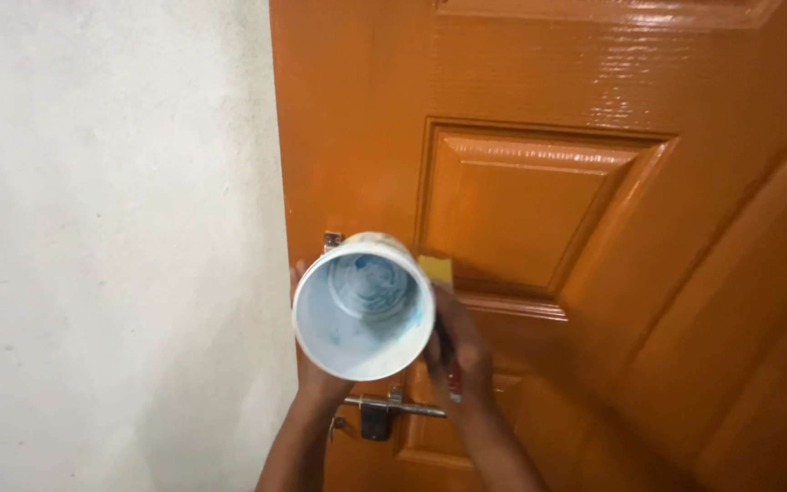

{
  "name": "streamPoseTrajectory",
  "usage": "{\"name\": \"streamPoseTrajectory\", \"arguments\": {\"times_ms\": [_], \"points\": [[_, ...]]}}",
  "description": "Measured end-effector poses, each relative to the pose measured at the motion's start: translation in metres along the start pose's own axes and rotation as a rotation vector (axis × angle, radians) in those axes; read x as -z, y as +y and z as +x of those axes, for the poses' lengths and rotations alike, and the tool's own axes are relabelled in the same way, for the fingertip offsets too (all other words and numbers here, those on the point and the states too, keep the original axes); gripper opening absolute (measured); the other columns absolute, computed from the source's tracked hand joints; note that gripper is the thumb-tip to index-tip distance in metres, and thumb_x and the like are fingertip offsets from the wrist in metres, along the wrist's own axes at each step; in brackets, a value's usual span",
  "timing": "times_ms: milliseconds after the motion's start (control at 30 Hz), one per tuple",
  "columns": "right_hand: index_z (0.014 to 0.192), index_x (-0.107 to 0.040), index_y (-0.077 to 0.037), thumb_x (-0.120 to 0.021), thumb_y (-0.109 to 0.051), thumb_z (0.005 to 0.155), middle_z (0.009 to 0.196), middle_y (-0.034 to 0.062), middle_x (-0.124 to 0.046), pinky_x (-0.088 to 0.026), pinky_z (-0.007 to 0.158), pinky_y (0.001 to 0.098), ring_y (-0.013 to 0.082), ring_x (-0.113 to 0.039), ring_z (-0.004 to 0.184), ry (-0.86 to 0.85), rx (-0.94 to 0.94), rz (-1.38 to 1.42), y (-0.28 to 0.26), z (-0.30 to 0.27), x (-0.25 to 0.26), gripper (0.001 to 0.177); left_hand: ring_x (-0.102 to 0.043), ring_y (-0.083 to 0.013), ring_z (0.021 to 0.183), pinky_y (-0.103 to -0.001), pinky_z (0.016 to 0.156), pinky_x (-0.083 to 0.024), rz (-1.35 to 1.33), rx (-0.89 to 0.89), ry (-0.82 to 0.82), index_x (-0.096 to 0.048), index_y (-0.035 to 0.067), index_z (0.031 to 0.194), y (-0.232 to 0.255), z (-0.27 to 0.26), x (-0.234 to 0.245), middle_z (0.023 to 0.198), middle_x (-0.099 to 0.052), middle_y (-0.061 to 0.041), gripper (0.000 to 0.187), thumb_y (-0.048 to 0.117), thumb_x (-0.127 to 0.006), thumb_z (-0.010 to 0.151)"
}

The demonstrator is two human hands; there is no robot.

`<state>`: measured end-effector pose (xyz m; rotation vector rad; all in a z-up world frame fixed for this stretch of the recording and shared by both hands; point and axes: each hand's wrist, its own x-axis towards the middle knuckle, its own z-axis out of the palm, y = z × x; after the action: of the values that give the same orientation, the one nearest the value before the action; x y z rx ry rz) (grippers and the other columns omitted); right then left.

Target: The person paints a wooden door with a yellow paintbrush, repeatedly dipping it into a small container of paint held in the other hand. The person applies paint to the door's surface and around the handle area.

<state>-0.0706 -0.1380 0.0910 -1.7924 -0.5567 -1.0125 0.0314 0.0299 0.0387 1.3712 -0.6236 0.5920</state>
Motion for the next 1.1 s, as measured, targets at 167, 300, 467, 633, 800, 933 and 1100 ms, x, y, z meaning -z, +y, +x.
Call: {"name": "streamPoseTrajectory", "arguments": {"times_ms": [167, 300, 467, 633, 800, 933, 1100], "points": [[0.13, -0.063, 0.001, -0.057, -0.01, 0.104, 0.125, 0.0168, -0.07, -0.055, 0.099, 0.0351, 0.0245, -0.07, 0.114, 0.125, 0.097, -0.047, -0.005, 0.003, 0.01, 0.029, -0.035, -0.0376, 0.146, -0.049, 0.119, -0.034, -0.03, -0.163, -0.198, -0.003, 0.005, 0.157, 0.048, 0.016, 0.008, 0.158, -0.024, -0.026, 0.137, 0.031, -0.093, 0.058], [0.128, -0.064, 0.002, -0.055, -0.012, 0.103, 0.123, 0.0162, -0.071, -0.056, 0.099, 0.035, 0.0236, -0.07, 0.117, 0.103, 0.051, -0.02, -0.012, 0.007, 0.006, 0.03, -0.02, -0.0439, 0.154, -0.053, 0.121, -0.03, 0.393, -0.375, 0.022, -0.001, 0.004, 0.162, 0.066, 0.009, -0.011, 0.165, -0.006, -0.033, 0.152, 0.035, -0.096, 0.048], [0.123, -0.069, 0.003, -0.058, -0.011, 0.102, 0.13, 0.0202, -0.069, -0.052, 0.106, 0.0395, 0.0304, -0.065, 0.128, 0.073, 0.136, -0.161, -0.012, 0.012, 0.008, 0.028, -0.037, -0.0402, 0.153, -0.055, 0.123, -0.042, 0.127, -0.273, 0.087, -0.009, 0.011, 0.166, 0.053, 0.035, -0.036, 0.167, -0.027, -0.025, 0.135, 0.042, -0.095, 0.067], [0.118, -0.07, 0.003, -0.057, -0.005, 0.101, 0.131, 0.0203, -0.069, -0.052, 0.11, 0.0398, 0.0318, -0.064, 0.131, 0.058, 0.158, -0.136, -0.001, 0.007, 0.009, 0.023, -0.026, -0.0505, 0.15, -0.061, 0.112, -0.038, 0.766, -0.265, 0.269, -0.015, 0.013, 0.161, 0.066, 0.026, -0.049, 0.162, -0.019, -0.03, 0.137, 0.047, -0.099, 0.057], [0.114, -0.07, 0.003, -0.055, 0.005, 0.094, 0.131, 0.019, -0.069, -0.053, 0.11, 0.0384, 0.0312, -0.064, 0.133, 0.052, 0.168, -0.11, 0.003, 0.006, 0.009, 0.025, -0.033, -0.0517, 0.145, -0.065, 0.108, -0.038, 0.884, -0.24, 0.24, -0.012, 0.01, 0.16, 0.089, 0.027, -0.058, 0.156, -0.03, -0.029, 0.141, 0.045, -0.099, 0.055], [0.116, -0.07, 0.001, -0.056, 0.003, 0.096, 0.136, 0.0197, -0.066, -0.055, 0.105, 0.0377, 0.0301, -0.067, 0.126, 0.024, 0.068, -0.095, -0.002, 0.01, 0.011, 0.024, -0.037, -0.053, 0.142, -0.061, 0.109, -0.041, 0.738, -0.222, 0.23, -0.007, 0.009, 0.161, 0.089, 0.032, -0.057, 0.151, -0.035, -0.031, 0.141, 0.041, -0.1, 0.059], [0.119, -0.07, 0.001, -0.063, -0.003, 0.095, 0.142, 0.0254, -0.058, -0.052, 0.101, 0.0379, 0.033, -0.061, 0.13, 0.114, 0.033, -0.232, -0.01, -0.007, 0.015, 0.025, -0.044, -0.0471, 0.137, -0.053, 0.108, -0.046, 0.579, -0.142, 0.151, 0.0, 0.008, 0.161, 0.087, 0.038, -0.039, 0.148, -0.036, -0.031, 0.143, 0.035, -0.098, 0.06]]}}
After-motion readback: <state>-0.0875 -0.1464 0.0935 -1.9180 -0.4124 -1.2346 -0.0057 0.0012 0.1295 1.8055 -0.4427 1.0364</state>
